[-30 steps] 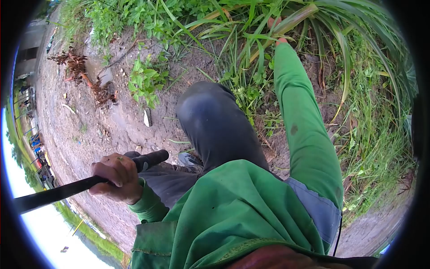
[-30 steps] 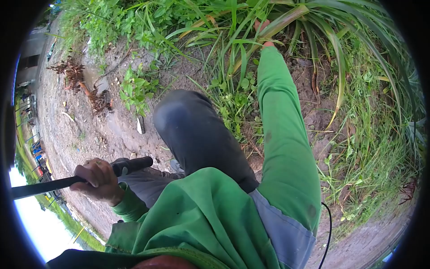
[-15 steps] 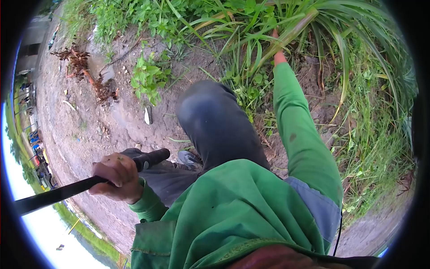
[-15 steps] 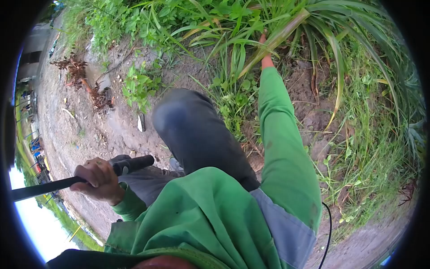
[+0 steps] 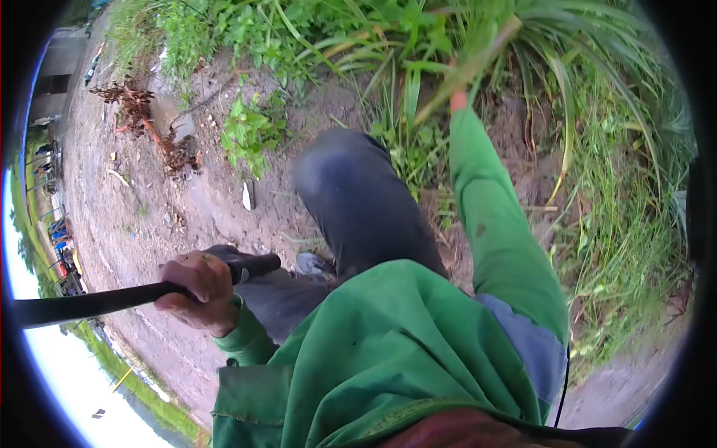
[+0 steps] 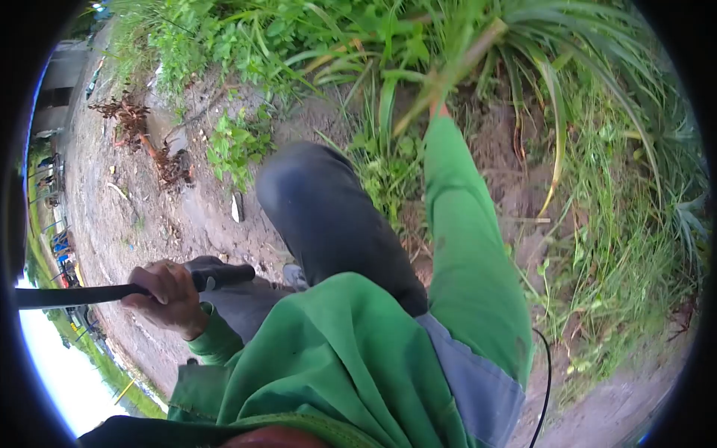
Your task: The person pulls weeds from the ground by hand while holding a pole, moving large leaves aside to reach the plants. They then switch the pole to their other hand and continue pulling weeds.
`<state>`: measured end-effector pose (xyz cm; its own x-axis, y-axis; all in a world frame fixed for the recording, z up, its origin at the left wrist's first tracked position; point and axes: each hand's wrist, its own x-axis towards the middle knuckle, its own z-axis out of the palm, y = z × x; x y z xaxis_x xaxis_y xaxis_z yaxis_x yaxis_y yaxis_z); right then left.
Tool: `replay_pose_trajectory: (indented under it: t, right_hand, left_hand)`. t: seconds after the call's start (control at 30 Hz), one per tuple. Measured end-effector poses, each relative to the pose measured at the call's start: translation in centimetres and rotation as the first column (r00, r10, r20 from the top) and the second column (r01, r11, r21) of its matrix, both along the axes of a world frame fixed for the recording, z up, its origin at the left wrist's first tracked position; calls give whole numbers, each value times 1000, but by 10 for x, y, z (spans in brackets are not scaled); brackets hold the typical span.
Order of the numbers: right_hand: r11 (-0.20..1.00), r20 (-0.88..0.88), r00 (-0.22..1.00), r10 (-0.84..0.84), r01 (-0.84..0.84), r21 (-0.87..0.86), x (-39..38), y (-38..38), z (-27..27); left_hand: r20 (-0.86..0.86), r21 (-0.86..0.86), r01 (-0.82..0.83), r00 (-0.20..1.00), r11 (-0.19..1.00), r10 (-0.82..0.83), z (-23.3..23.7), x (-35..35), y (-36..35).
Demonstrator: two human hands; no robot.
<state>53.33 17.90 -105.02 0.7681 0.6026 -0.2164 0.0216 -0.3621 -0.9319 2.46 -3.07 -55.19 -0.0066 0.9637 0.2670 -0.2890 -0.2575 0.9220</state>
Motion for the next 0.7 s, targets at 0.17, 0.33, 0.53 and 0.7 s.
replay_pose_trajectory:
  t: [0.17, 0.33, 0.53, 0.7]
  right_hand:
    - [996, -81, 994, 70, -65, 57, 5, -15, -10]
    - [960, -115, 970, 212, -184, 213, 10, -20, -32]
    - [983, -343, 921, 183, -165, 82, -6, -58, 20]
    - [917, -407, 913, -29, 187, 353, -63, -106, 125]
  left_hand:
    - [-50, -4, -9, 999, 1000, 8, -6, -4, 7]
    - [-72, 7, -87, 994, 996, 87, -5, -5, 3]
    - [-116, 54, -80, 990, 995, 86, -5, -4, 16]
    - [-69, -9, -51, 996, 999, 50, -12, -10, 16]
